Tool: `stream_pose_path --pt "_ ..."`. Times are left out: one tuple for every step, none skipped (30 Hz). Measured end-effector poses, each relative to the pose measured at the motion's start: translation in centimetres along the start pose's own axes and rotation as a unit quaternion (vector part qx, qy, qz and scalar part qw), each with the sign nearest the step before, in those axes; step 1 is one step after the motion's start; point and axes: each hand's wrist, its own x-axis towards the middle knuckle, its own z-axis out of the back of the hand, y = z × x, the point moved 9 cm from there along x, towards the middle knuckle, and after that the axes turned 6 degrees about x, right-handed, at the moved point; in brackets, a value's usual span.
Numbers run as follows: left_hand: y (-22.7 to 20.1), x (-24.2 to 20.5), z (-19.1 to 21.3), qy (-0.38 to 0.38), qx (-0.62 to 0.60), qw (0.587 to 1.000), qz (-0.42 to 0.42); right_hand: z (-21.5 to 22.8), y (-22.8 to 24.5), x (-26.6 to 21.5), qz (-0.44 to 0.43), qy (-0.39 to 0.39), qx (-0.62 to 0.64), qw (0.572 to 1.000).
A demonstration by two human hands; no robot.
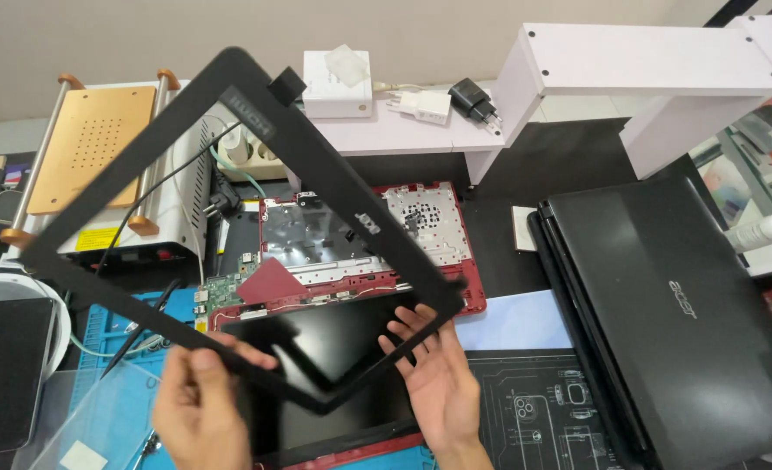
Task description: The person aligns a black plastic bezel onto a laptop screen module and presses the edges to snap it into place. They then lift the screen assembly to check the fit and orientation before placing it back on the workbench.
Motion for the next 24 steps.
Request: stream_pose_path --pt "-0.1 1.4 0.9 -0.004 -0.089 0.996 -0.001 -0.8 0.6 0.0 -0.010 0.010 0.065 0.998" --pt "-0.1 2.8 1.7 -0.008 -0.178 0.984 -0.001 -1.7 1.1 -0.1 -0.019 0.021 0.130 0.991" --pt "-0.4 4.2 2.4 -0.007 -0.177 0.984 -0.001 -1.7 1.5 0.1 -0.018 0.020 0.131 0.991" --pt "-0.2 5.4 1.9 0.055 -0.155 0.986 0.039 -1.9 1.4 0.2 -0.040 0.026 0.120 0.992" --pt "0.1 6.5 1.4 0.116 -0.132 0.981 0.078 -2.2 1.3 0.5 -0.062 0.033 0.109 0.992" --pt "-0.1 7.4 1.0 0.117 -0.132 0.981 0.078 -1.8 1.3 0.5 -0.061 0.033 0.110 0.992" --pt "0.3 7.7 -0.8 0.199 -0.037 0.974 0.104 -1.8 1.4 0.7 -0.062 0.048 0.115 0.990" --pt "0.9 7.9 -2.4 0.278 0.057 0.950 0.128 -1.8 1.5 0.8 -0.063 0.064 0.121 0.989" --pt "0.0 8.4 -3.3 0.279 0.058 0.950 0.126 -2.0 1.8 0.8 -0.060 0.064 0.122 0.989" --pt "0.1 8.5 -4.4 0.318 0.137 0.926 0.151 -0.8 2.9 0.9 0.000 0.003 0.033 0.999" --pt "0.3 8.3 -5.4 0.353 0.216 0.893 0.176 0.2 4.3 0.6 0.060 -0.060 -0.057 0.995" --pt "0.6 8.9 -5.8 0.356 0.216 0.892 0.176 0.3 4.7 0.8 0.062 -0.062 -0.056 0.995" --pt "0.9 8.9 -6.7 0.400 0.262 0.867 0.139 0.4 6.1 0.7 0.115 -0.072 -0.142 0.980" --pt "1.2 8.9 -7.6 0.441 0.305 0.838 0.100 0.2 7.5 0.6 0.167 -0.082 -0.227 0.956" --pt "1.4 9.0 -8.3 0.443 0.306 0.837 0.099 0.8 7.8 0.7 0.168 -0.083 -0.226 0.956" --pt "1.4 9.1 -9.1 0.452 0.346 0.820 0.063 1.6 8.0 0.7 0.165 -0.099 -0.251 0.949" --pt "1.5 9.1 -9.8 0.460 0.385 0.799 0.029 2.4 8.2 0.7 0.160 -0.116 -0.276 0.941" --pt "1.0 8.6 -10.7 0.462 0.386 0.798 0.029 2.6 8.6 0.6 0.160 -0.118 -0.276 0.940" --pt "-0.4 8.5 -11.8 0.440 0.395 0.806 -0.031 2.4 8.8 0.8 0.146 -0.106 -0.327 0.927" --pt "-1.9 8.2 -12.8 0.416 0.403 0.810 -0.091 2.3 8.9 0.9 0.132 -0.094 -0.378 0.911" --pt "-2.6 7.7 -13.3 0.417 0.404 0.810 -0.091 2.7 9.1 0.9 0.132 -0.095 -0.377 0.912" --pt "-3.5 7.6 -13.5 0.384 0.441 0.805 -0.102 3.0 9.2 1.0 0.128 -0.093 -0.393 0.906" --pt "-4.3 7.3 -13.5 0.351 0.478 0.797 -0.110 3.4 9.3 0.8 0.122 -0.093 -0.409 0.899" --pt "-3.9 7.0 -13.7 0.354 0.479 0.796 -0.107 3.7 9.4 0.6 0.118 -0.095 -0.409 0.900"
